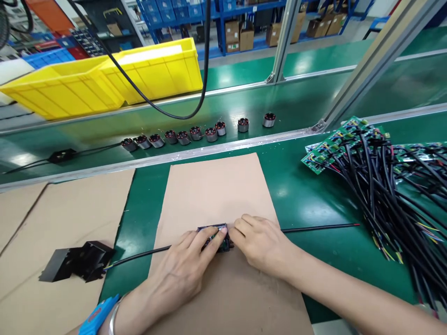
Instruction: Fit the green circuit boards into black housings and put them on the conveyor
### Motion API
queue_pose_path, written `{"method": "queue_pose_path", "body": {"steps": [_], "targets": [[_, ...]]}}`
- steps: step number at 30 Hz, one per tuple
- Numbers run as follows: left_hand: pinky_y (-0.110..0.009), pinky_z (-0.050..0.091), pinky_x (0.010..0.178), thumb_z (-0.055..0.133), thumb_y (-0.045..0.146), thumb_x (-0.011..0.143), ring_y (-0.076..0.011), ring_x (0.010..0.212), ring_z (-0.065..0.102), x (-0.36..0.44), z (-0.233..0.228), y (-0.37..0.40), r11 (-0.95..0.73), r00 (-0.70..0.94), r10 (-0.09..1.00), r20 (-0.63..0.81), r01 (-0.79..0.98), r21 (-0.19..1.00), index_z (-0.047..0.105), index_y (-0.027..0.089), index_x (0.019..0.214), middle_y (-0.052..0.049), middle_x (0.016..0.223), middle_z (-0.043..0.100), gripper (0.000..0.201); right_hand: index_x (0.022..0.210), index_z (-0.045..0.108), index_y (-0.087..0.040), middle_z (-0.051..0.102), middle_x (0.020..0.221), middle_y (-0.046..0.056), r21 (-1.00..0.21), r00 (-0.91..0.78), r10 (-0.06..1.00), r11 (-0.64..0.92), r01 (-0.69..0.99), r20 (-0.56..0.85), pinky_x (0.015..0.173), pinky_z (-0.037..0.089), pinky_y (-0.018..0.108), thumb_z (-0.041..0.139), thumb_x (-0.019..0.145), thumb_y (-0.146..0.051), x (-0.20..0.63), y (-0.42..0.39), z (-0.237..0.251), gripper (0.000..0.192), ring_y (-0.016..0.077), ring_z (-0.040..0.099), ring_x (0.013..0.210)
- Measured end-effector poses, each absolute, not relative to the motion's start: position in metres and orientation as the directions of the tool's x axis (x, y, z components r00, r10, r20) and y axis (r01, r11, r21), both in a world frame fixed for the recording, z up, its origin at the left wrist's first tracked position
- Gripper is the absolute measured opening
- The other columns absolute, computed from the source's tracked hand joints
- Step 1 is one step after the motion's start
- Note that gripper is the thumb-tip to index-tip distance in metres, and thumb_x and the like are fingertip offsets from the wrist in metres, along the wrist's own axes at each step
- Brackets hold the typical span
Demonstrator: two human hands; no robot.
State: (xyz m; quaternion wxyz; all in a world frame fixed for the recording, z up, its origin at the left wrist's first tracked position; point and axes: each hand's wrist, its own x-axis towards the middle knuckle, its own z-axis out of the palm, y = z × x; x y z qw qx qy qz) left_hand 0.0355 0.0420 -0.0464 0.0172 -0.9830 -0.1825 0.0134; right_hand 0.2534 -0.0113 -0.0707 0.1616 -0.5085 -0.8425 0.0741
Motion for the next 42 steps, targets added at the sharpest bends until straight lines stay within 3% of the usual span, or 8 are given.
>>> {"method": "queue_pose_path", "body": {"steps": [11, 14, 17, 20, 24, 31, 37, 42], "targets": [[-0.044, 0.050, 0.080, 0.040, 0.003, 0.078, -0.0259, 0.090, 0.052, 0.056, -0.044, 0.028, -0.899, 0.902, 0.421, -0.091, 0.403, -0.169, 0.049, 0.006, 0.129, -0.016, 0.114, 0.057, 0.051, 0.082, 0.059, -0.016, 0.054, 0.077, 0.005, -0.198, -0.522, 0.813, 0.573, 0.795, 0.258, 0.058, 0.031, 0.033, 0.041, 0.091, -0.007, 0.250, -0.009, -0.077, 0.022, 0.0189, 0.044, 0.071], [-0.044, 0.051, 0.083, 0.047, 0.008, 0.078, -0.0263, 0.097, 0.052, 0.046, -0.038, 0.036, -0.898, 0.895, 0.436, -0.093, 0.440, 0.023, 0.046, 0.009, 0.132, -0.015, 0.119, 0.055, 0.053, 0.083, 0.061, -0.016, 0.057, 0.081, 0.005, -0.251, -0.454, 0.850, 0.516, 0.819, 0.265, 0.065, 0.033, 0.034, 0.041, 0.090, -0.006, 0.254, -0.012, -0.081, 0.023, 0.0191, 0.046, 0.076], [-0.042, 0.048, 0.095, 0.049, 0.014, 0.085, -0.0253, 0.113, 0.047, 0.021, -0.030, 0.046, -0.837, 0.856, 0.516, 0.035, 0.495, 0.232, 0.043, 0.015, 0.134, -0.014, 0.129, 0.047, 0.050, 0.098, 0.063, -0.016, 0.060, 0.091, 0.007, -0.358, -0.368, 0.883, 0.457, 0.814, 0.290, 0.073, 0.036, 0.035, 0.041, 0.092, -0.008, 0.260, -0.017, -0.084, 0.024, 0.0200, 0.049, 0.084], [-0.041, 0.047, 0.097, 0.048, 0.016, 0.089, -0.0234, 0.116, 0.046, -0.003, -0.026, 0.051, -0.763, 0.781, 0.617, 0.099, 0.563, 0.316, 0.045, 0.017, 0.133, -0.013, 0.126, 0.047, 0.044, 0.104, 0.061, -0.015, 0.061, 0.095, 0.008, -0.496, -0.297, 0.896, 0.432, 0.753, 0.330, 0.079, 0.039, 0.037, 0.044, 0.094, -0.014, 0.260, -0.020, -0.081, 0.020, 0.0209, 0.050, 0.088], [-0.039, 0.049, 0.093, 0.050, 0.018, 0.090, -0.0205, 0.108, 0.051, -0.014, -0.030, 0.051, -0.695, 0.742, 0.670, 0.023, 0.616, 0.371, 0.053, 0.020, 0.125, -0.009, 0.117, 0.053, 0.035, 0.106, 0.060, -0.015, 0.061, 0.095, 0.008, -0.628, -0.196, 0.919, 0.379, 0.680, 0.343, 0.079, 0.043, 0.037, 0.047, 0.093, -0.016, 0.248, -0.016, -0.071, 0.019, 0.0210, 0.051, 0.088], [-0.036, 0.049, 0.084, 0.051, 0.018, 0.091, -0.0187, 0.094, 0.055, -0.005, -0.042, 0.055, -0.713, 0.741, 0.666, 0.081, 0.601, 0.362, 0.061, 0.020, 0.105, -0.006, 0.103, 0.059, 0.018, 0.104, 0.059, -0.013, 0.057, 0.097, 0.010, -0.600, -0.153, 0.980, 0.197, 0.775, 0.125, 0.084, 0.044, 0.042, 0.064, 0.084, -0.028, 0.219, 0.011, -0.052, 0.025, 0.0268, 0.049, 0.097], [-0.033, 0.047, 0.077, 0.046, 0.012, 0.092, -0.0180, 0.087, 0.054, -0.004, -0.047, 0.059, -0.749, 0.759, 0.639, 0.122, 0.580, 0.320, 0.061, 0.022, 0.098, -0.004, 0.096, 0.060, 0.019, 0.092, 0.061, -0.013, 0.062, 0.091, 0.009, -0.529, -0.323, 0.944, 0.239, 0.814, -0.070, 0.080, 0.045, 0.035, 0.081, 0.069, -0.040, 0.200, 0.049, -0.042, 0.040, 0.0259, 0.053, 0.092], [-0.033, 0.047, 0.079, 0.044, 0.010, 0.091, -0.0185, 0.088, 0.053, -0.006, -0.051, 0.058, -0.759, 0.772, 0.629, 0.090, 0.586, 0.283, 0.057, 0.021, 0.099, -0.005, 0.098, 0.059, 0.019, 0.087, 0.061, -0.017, 0.062, 0.091, 0.005, -0.550, -0.371, 0.929, 0.311, 0.775, 0.003, 0.077, 0.046, 0.034, 0.080, 0.071, -0.042, 0.202, 0.051, -0.050, 0.035, 0.0239, 0.056, 0.090]]}}
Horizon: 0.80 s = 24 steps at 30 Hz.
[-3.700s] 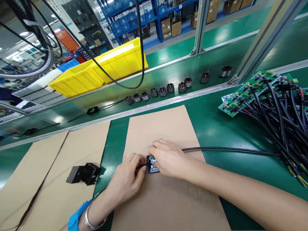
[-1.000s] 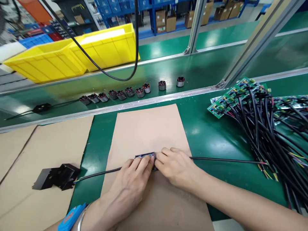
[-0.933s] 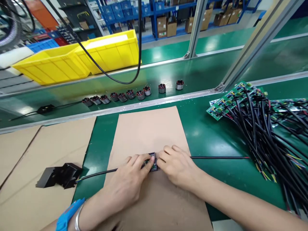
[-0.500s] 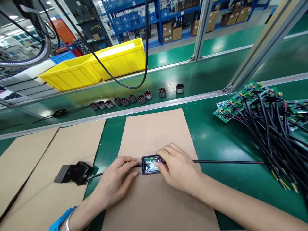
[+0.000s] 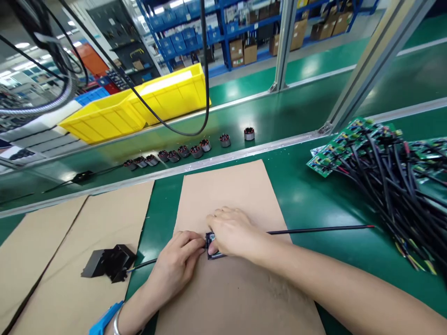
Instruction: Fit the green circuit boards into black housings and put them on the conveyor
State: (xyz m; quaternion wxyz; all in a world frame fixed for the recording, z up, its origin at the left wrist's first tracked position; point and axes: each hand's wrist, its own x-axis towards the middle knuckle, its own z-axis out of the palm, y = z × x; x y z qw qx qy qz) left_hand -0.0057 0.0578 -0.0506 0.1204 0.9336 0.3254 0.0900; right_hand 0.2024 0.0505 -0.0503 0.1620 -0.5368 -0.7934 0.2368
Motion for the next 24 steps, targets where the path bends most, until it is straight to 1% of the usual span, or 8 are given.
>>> {"method": "queue_pose_path", "body": {"steps": [2, 6, 8, 11, 13, 15, 19, 24], "targets": [[-0.034, 0.047, 0.079, 0.043, 0.012, 0.092, -0.0191, 0.087, 0.054, -0.005, -0.048, 0.055, -0.759, 0.770, 0.633, 0.080, 0.596, 0.263, 0.055, 0.020, 0.097, -0.005, 0.096, 0.058, 0.015, 0.091, 0.061, -0.017, 0.062, 0.095, 0.006, -0.581, -0.369, 0.927, 0.339, 0.740, 0.070, 0.081, 0.045, 0.035, 0.078, 0.072, -0.048, 0.212, 0.039, -0.054, 0.040, 0.0241, 0.056, 0.093], [-0.028, 0.047, 0.063, 0.037, 0.018, 0.095, -0.0163, 0.073, 0.057, -0.003, -0.025, 0.052, -0.727, 0.703, 0.686, 0.185, 0.654, 0.208, 0.049, 0.019, 0.093, -0.003, 0.086, 0.058, 0.012, 0.126, 0.050, -0.017, 0.059, 0.114, 0.011, -0.688, -0.368, 0.927, 0.317, 0.653, 0.077, 0.088, 0.045, 0.037, 0.077, 0.066, -0.060, 0.252, 0.006, -0.052, 0.078, 0.0277, 0.054, 0.104], [-0.026, 0.046, 0.058, 0.039, 0.023, 0.096, -0.0152, 0.068, 0.059, -0.004, -0.001, 0.060, -0.722, 0.670, 0.684, 0.288, 0.679, 0.132, 0.049, 0.020, 0.094, -0.002, 0.084, 0.059, 0.011, 0.130, 0.047, -0.019, 0.063, 0.108, 0.009, -0.705, -0.357, 0.934, 0.252, 0.663, -0.001, 0.081, 0.047, 0.035, 0.068, 0.079, -0.047, 0.281, -0.004, -0.042, 0.062, 0.0250, 0.059, 0.095], [-0.026, 0.046, 0.061, 0.041, 0.029, 0.096, -0.0153, 0.070, 0.061, -0.012, 0.039, 0.095, -0.721, 0.673, 0.655, 0.344, 0.693, 0.015, 0.054, 0.020, 0.097, -0.001, 0.085, 0.063, 0.016, 0.111, 0.060, -0.022, 0.067, 0.093, 0.004, -0.665, -0.288, 0.957, 0.226, 0.711, 0.017, 0.070, 0.047, 0.031, 0.048, 0.091, -0.033, 0.329, 0.007, -0.014, 0.025, 0.0200, 0.061, 0.080], [-0.027, 0.048, 0.067, 0.039, 0.030, 0.096, -0.0175, 0.080, 0.063, -0.016, 0.059, 0.134, -0.719, 0.697, 0.659, 0.284, 0.694, -0.034, 0.059, 0.020, 0.101, -0.003, 0.092, 0.066, 0.023, 0.099, 0.065, -0.022, 0.067, 0.090, 0.003, -0.587, -0.262, 0.956, 0.288, 0.757, 0.131, 0.069, 0.047, 0.030, 0.046, 0.092, -0.037, 0.362, 0.036, 0.009, 0.025, 0.0196, 0.062, 0.079], [-0.030, 0.049, 0.074, 0.039, 0.029, 0.094, -0.0203, 0.088, 0.063, -0.013, 0.069, 0.181, -0.705, 0.701, 0.685, 0.196, 0.707, -0.064, 0.064, 0.020, 0.103, -0.005, 0.096, 0.067, 0.029, 0.098, 0.067, -0.021, 0.069, 0.095, 0.004, -0.423, -0.247, 0.932, 0.342, 0.839, 0.264, 0.077, 0.047, 0.032, 0.048, 0.090, -0.040, 0.391, 0.081, 0.029, 0.028, 0.0212, 0.062, 0.086], [-0.032, 0.049, 0.081, 0.044, 0.028, 0.092, -0.0228, 0.095, 0.063, 0.034, 0.064, 0.279, -0.623, 0.627, 0.746, 0.223, 0.776, -0.098, 0.069, 0.020, 0.105, -0.007, 0.103, 0.068, 0.029, 0.100, 0.071, -0.024, 0.069, 0.103, 0.003, -0.042, -0.068, 0.956, 0.083, 0.996, 0.286, 0.083, 0.045, 0.034, 0.053, 0.088, -0.033, 0.429, 0.185, 0.052, 0.024, 0.0240, 0.059, 0.098], [-0.040, 0.049, 0.087, 0.049, 0.034, 0.094, -0.0202, 0.099, 0.061, 0.127, 0.037, 0.364, -0.570, 0.579, 0.770, 0.268, 0.813, -0.116, 0.062, 0.016, 0.111, -0.008, 0.109, 0.064, 0.027, 0.115, 0.066, -0.014, 0.064, 0.112, 0.019, 0.050, 0.120, 0.937, -0.144, 0.988, 0.328, 0.086, 0.043, 0.051, 0.053, 0.086, -0.021, 0.436, 0.257, 0.047, 0.033, 0.0373, 0.049, 0.112]]}}
